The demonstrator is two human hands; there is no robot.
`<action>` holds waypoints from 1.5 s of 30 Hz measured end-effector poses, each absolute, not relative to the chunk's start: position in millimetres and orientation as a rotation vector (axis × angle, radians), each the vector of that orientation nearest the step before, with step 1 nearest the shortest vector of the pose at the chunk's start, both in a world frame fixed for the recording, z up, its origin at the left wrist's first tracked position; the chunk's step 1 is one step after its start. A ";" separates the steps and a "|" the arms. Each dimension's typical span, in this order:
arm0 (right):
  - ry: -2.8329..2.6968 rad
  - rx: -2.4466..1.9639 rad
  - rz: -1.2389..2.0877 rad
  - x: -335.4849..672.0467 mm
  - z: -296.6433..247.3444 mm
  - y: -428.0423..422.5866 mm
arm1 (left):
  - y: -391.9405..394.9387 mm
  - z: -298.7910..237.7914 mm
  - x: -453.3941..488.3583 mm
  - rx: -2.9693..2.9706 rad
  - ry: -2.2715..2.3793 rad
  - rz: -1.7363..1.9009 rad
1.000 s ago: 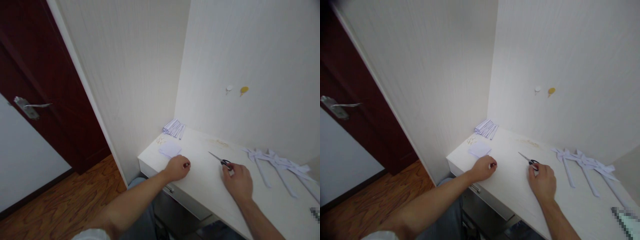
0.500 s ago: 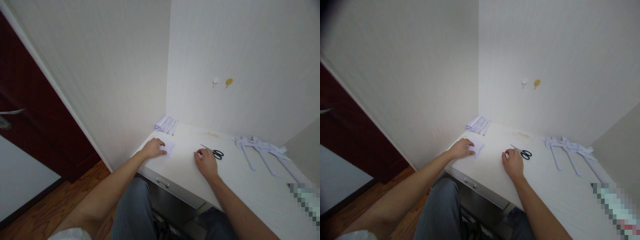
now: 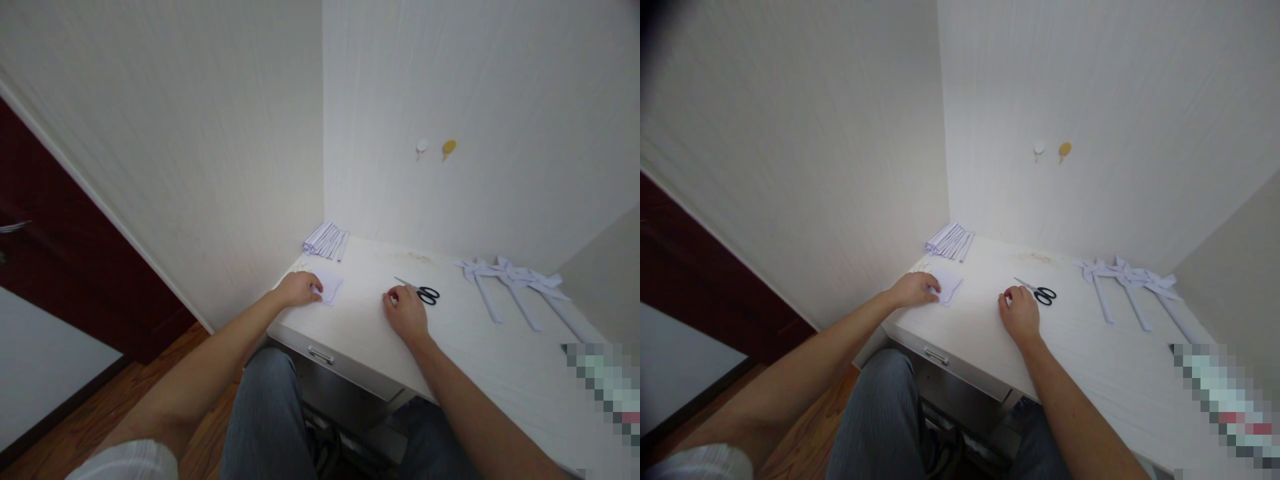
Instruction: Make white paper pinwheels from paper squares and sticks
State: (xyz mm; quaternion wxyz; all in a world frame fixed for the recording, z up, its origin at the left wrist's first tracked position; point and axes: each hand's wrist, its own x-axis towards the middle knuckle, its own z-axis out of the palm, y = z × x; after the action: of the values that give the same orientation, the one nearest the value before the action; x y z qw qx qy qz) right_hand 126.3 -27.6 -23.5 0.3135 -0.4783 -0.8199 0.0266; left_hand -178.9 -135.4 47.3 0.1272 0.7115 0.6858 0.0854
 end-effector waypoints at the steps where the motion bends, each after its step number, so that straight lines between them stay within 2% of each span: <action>1: -2.161 -1.263 0.076 126.5 -23.5 -27.4 | -135.2 47.0 -179.0 2.079 1.981 0.259; 21: -2.127 -1.323 0.232 125.0 -18.7 -29.4 | -145.9 45.7 -158.7 2.318 1.866 0.375; 27: -2.097 -1.315 0.365 124.4 -15.5 -33.2 | -141.6 51.6 -159.7 2.241 1.917 0.573; 33: -1.930 -1.295 0.649 125.6 -3.9 -35.6 | -162.1 84.5 -151.6 2.019 2.015 1.204; 37: -1.781 -1.220 0.953 133.9 6.5 -65.2 | -197.6 72.5 -107.5 1.937 1.815 1.449; 41: -1.698 -1.087 1.289 152.7 14.2 -123.2 | -227.2 40.0 -66.3 1.825 1.655 1.456; 45: -1.644 -1.085 1.403 178.4 21.1 -160.6 | -248.8 14.3 -47.9 1.770 1.506 1.336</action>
State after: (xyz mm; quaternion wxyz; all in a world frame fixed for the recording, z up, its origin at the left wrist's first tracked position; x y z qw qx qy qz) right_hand 178.4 -160.6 21.1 0.3539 -0.4198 -0.6357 0.5426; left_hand -47.9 -248.8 14.3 0.2288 0.6428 0.5469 0.4851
